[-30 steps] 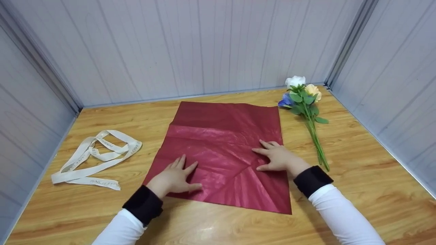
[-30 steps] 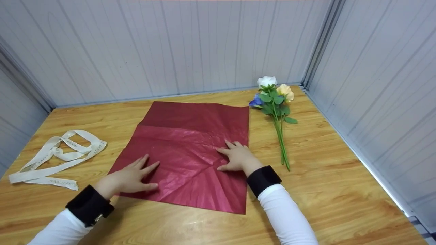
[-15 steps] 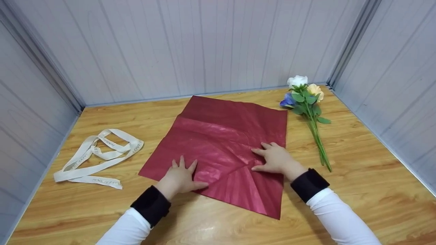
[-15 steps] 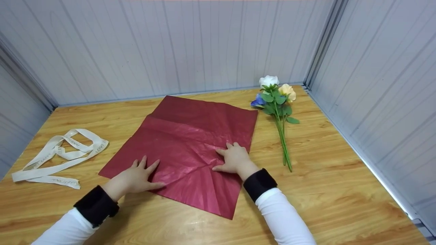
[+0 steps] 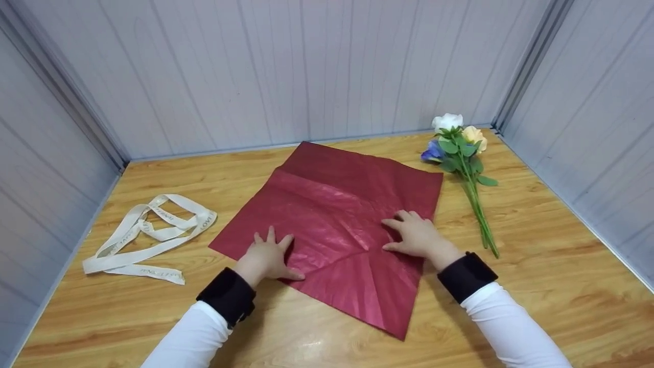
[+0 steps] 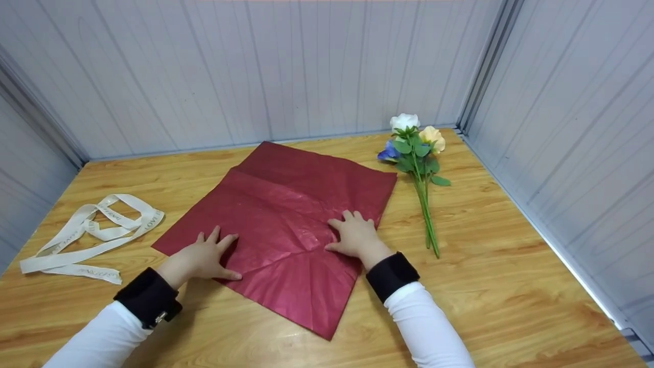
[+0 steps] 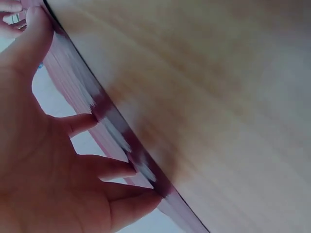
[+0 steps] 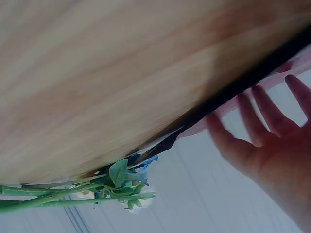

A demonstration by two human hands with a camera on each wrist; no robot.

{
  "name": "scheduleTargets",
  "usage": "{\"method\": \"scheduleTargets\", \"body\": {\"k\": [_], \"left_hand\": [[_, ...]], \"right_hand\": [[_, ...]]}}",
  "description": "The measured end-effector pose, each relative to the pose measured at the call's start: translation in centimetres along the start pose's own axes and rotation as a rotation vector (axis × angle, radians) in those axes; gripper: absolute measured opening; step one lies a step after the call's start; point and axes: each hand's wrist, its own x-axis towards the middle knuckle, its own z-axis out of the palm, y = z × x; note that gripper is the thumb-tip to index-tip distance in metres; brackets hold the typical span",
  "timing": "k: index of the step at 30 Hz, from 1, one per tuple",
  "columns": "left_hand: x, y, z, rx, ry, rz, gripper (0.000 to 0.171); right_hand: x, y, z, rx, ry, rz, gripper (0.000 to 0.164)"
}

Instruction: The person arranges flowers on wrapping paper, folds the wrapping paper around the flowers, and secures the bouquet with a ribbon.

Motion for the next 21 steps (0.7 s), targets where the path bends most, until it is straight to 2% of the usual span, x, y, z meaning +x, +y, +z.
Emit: {"method": "scheduleTargets", "body": {"k": [5, 8, 15, 19, 21], "left_hand": [[0.1, -0.6, -0.2, -0.001, 0.005, 0.000, 0.099], [0.0, -0.8, -0.4, -0.021, 0.023, 0.005, 0.097], [-0.7, 0.7, 0.3, 0.062, 0.106, 0.069, 0.077], [-1.3, 2.3, 1.2, 0.090, 0.109, 0.119, 0.080], [-1.6, 3.0, 1.5, 0.093, 0.097, 0.118, 0.086]], "right_hand": [[0.0, -0.2, 0.3, 0.083, -0.144, -0.032, 0.076], [0.0, -0.3, 0.3, 0.110, -0.203, -0.021, 0.079], [0.0, -0.7, 0.3, 0.109, -0.202, 0.006, 0.079], [0.0, -0.8, 0.5, 0.110, -0.203, 0.017, 0.080], [0.0, -0.8, 0.4, 0.104, -0.202, 0.021, 0.080]]}}
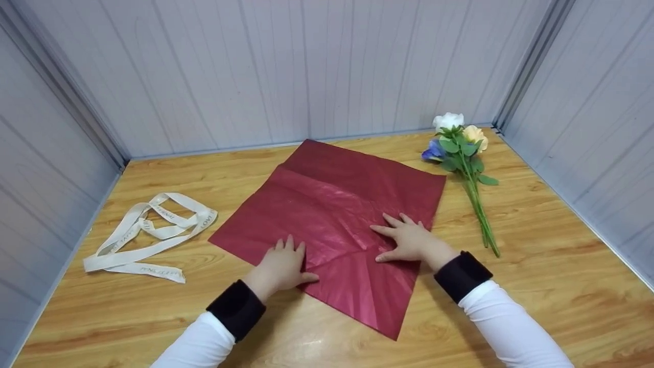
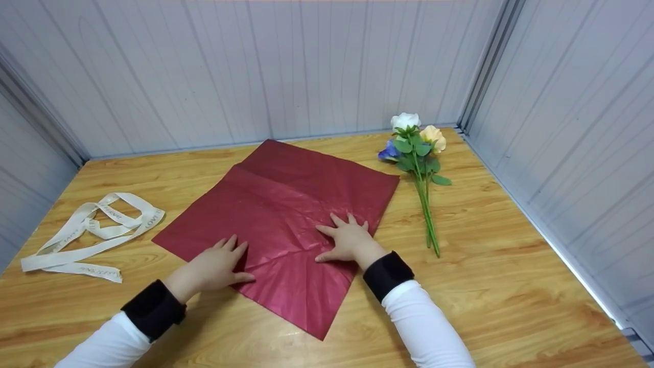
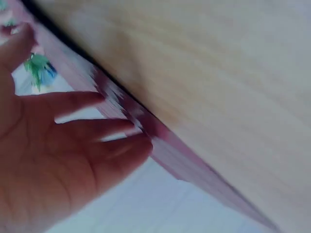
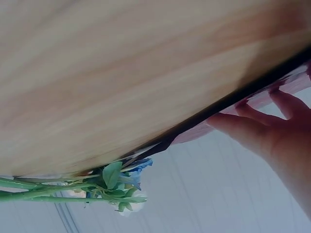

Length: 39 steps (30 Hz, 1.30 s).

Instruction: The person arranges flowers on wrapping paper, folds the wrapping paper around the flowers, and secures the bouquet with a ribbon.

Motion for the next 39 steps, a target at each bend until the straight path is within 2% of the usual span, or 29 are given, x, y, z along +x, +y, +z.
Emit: {"method": "scheduleTargets", "body": {"k": [7, 10, 14, 24, 34, 39], "left_hand": [[0.2, 1.2, 0.4, -0.031, -0.135, -0.104, 0.113], [0.3, 1.1, 0.3, -0.035, -0.177, -0.122, 0.116], [0.6, 0.5, -0.1, -0.039, -0.199, -0.117, 0.116], [1.2, -0.8, -0.7, -0.091, -0.218, -0.078, 0.109], [1.1, -2.3, -1.0, -0.158, -0.197, -0.072, 0.105], [1.0, -3.0, -1.2, -0.169, -0.182, -0.049, 0.104]], "right_hand": [[-0.3, -0.1, 0.0, -0.077, -0.009, -0.019, 0.077], [-0.5, -0.4, 0.2, -0.099, 0.001, -0.023, 0.075], [-0.6, -0.7, 0.5, -0.128, 0.020, -0.024, 0.073], [-0.7, -0.7, 0.7, -0.156, 0.028, -0.032, 0.075], [-0.2, -0.8, 1.4, -0.100, 0.050, -0.052, 0.077], [-0.2, -0.7, 1.2, -0.079, 0.069, -0.043, 0.076]]}}
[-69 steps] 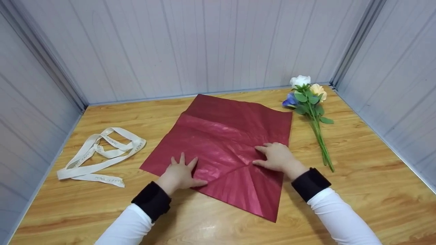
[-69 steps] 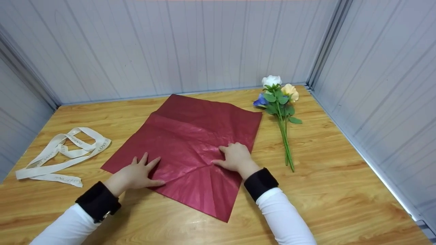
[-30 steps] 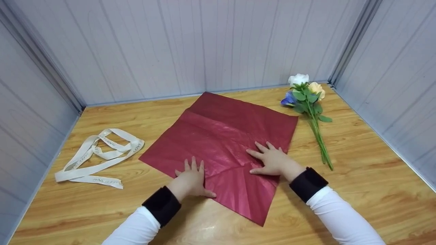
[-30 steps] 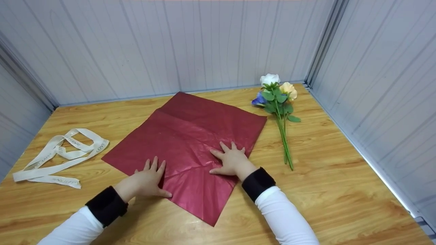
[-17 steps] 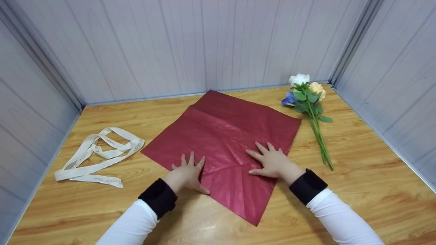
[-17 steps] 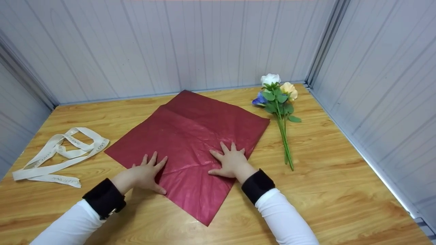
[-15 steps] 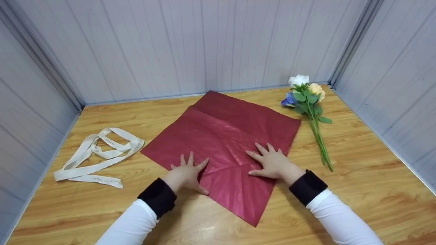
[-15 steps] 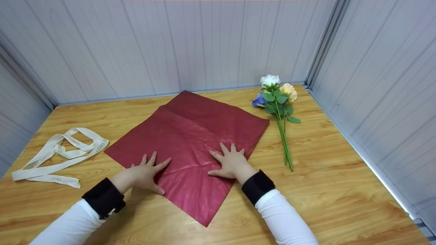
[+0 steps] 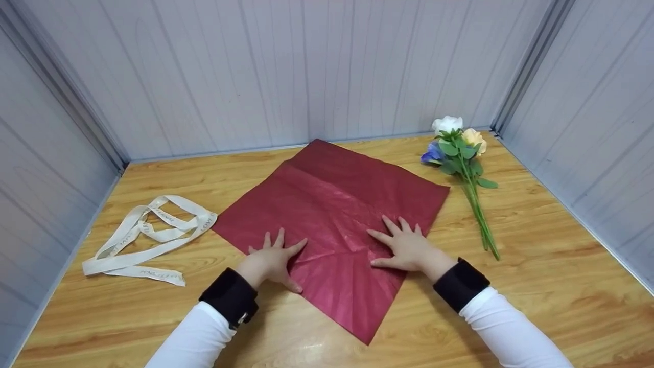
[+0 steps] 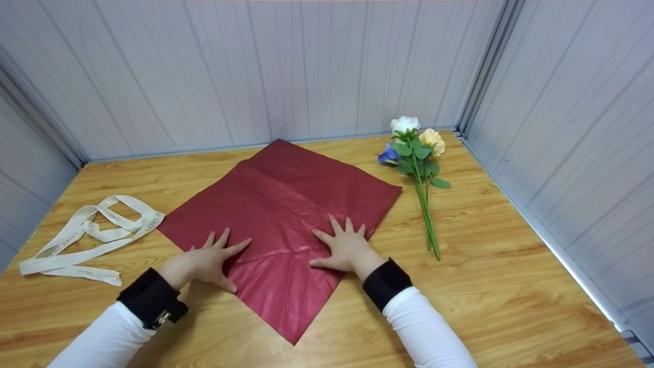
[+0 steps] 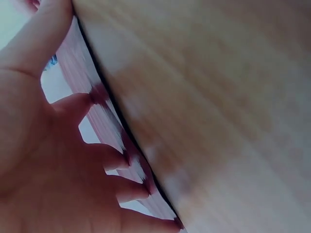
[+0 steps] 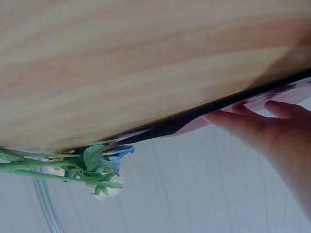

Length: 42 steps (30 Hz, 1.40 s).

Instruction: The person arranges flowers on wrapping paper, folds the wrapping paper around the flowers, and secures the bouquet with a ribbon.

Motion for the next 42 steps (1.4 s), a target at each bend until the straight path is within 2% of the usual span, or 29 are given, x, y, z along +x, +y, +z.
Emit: {"method": "scheduleTargets", "body": {"k": [9, 13, 16, 20, 28, 35, 42], "left_hand": [[-0.1, -0.4, 0.1, 0.009, -0.001, 0.025, 0.104], [-0.2, -0.4, 0.1, 0.005, -0.006, 0.033, 0.104], [-0.3, -0.5, 0.1, -0.004, -0.008, 0.033, 0.104], [-0.3, -0.4, 0.1, -0.014, 0.001, 0.039, 0.103], [-0.3, 0.6, 0.3, 0.025, 0.004, 0.127, 0.097], [-0.2, 2.3, 1.0, 0.102, -0.008, 0.089, 0.104], [-0.4, 2.4, 1.4, 0.132, -0.010, 0.054, 0.109]], "right_hand": [[-0.2, -0.2, -0.1, -0.032, 0.009, -0.005, 0.076], [-0.2, -0.2, -0.1, -0.090, 0.057, 0.003, 0.074], [-0.1, -0.2, 0.0, -0.090, 0.084, -0.001, 0.072], [-0.1, -0.1, 0.1, -0.054, 0.052, -0.014, 0.071], [-0.2, 0.0, -0.1, -0.049, 0.021, -0.022, 0.071], [-0.3, 0.1, -0.3, -0.061, 0.044, -0.029, 0.070], [-0.2, -0.2, -0.2, -0.069, 0.044, -0.033, 0.070]]}}
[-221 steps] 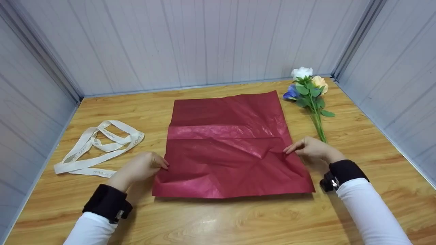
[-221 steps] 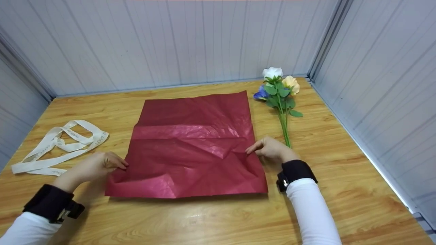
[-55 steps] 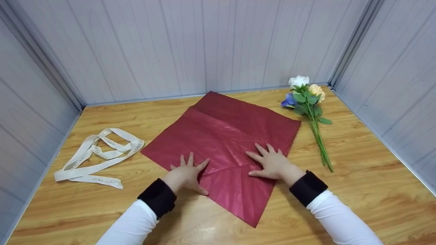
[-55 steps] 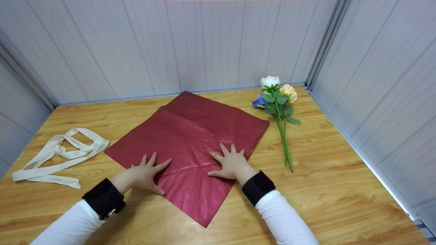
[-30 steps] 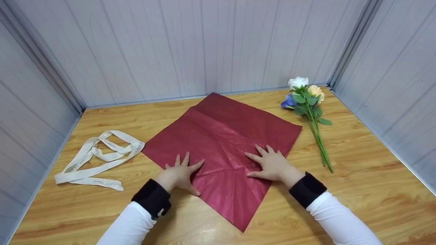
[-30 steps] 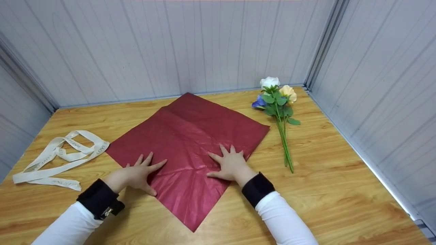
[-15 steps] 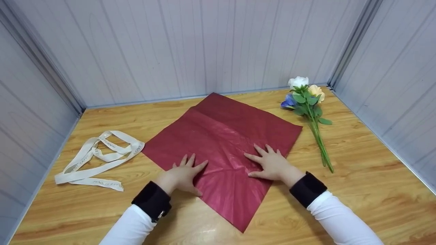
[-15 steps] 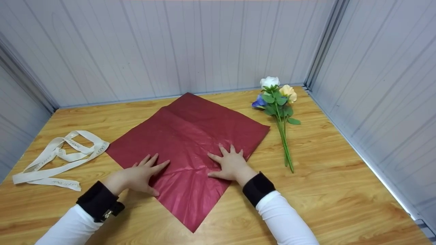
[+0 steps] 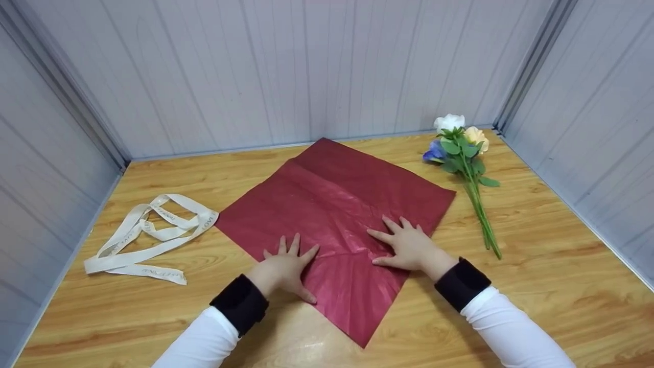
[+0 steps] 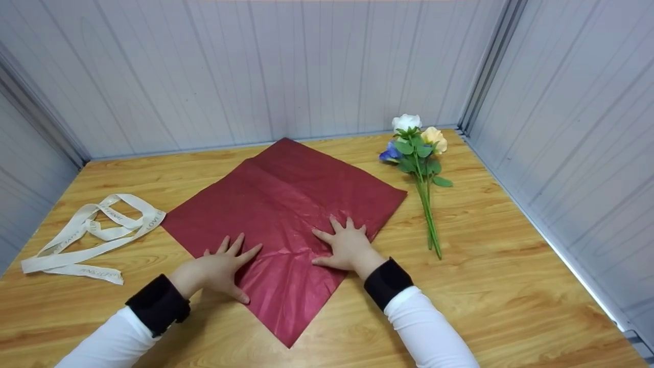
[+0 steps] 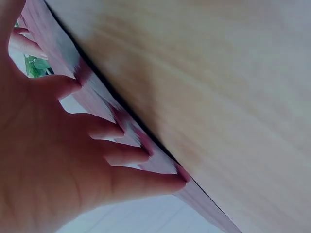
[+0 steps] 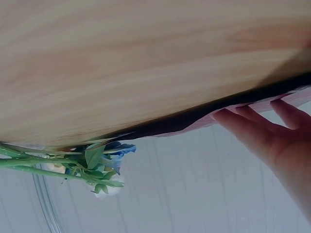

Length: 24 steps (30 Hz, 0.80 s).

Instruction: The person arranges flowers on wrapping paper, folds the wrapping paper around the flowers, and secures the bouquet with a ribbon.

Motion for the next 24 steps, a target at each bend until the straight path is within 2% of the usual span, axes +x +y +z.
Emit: {"method": "scheduleTargets", "body": {"k": [12, 15, 17, 20, 24], "left_hand": [[-0.1, -0.2, -0.4, -0.027, 0.008, 0.010, 0.109], [-0.1, -0.2, -0.3, -0.029, 0.008, 0.016, 0.108], [-0.1, -0.1, -0.3, -0.030, 0.010, 0.020, 0.108], [-0.1, -0.2, -0.2, -0.032, 0.011, 0.020, 0.108], [-0.1, -0.2, -0.2, -0.037, 0.011, 0.016, 0.108]], "right_hand": [[0.0, -0.2, -0.2, -0.028, 0.004, 0.012, 0.067], [0.0, 0.5, -0.5, 0.037, 0.015, 0.027, 0.063], [0.1, 1.3, -0.9, 0.112, 0.060, 0.050, 0.059], [0.0, 2.7, -1.7, 0.232, 0.172, 0.115, 0.051], [-0.4, 4.5, -2.5, 0.317, 0.335, 0.220, 0.039]]}}
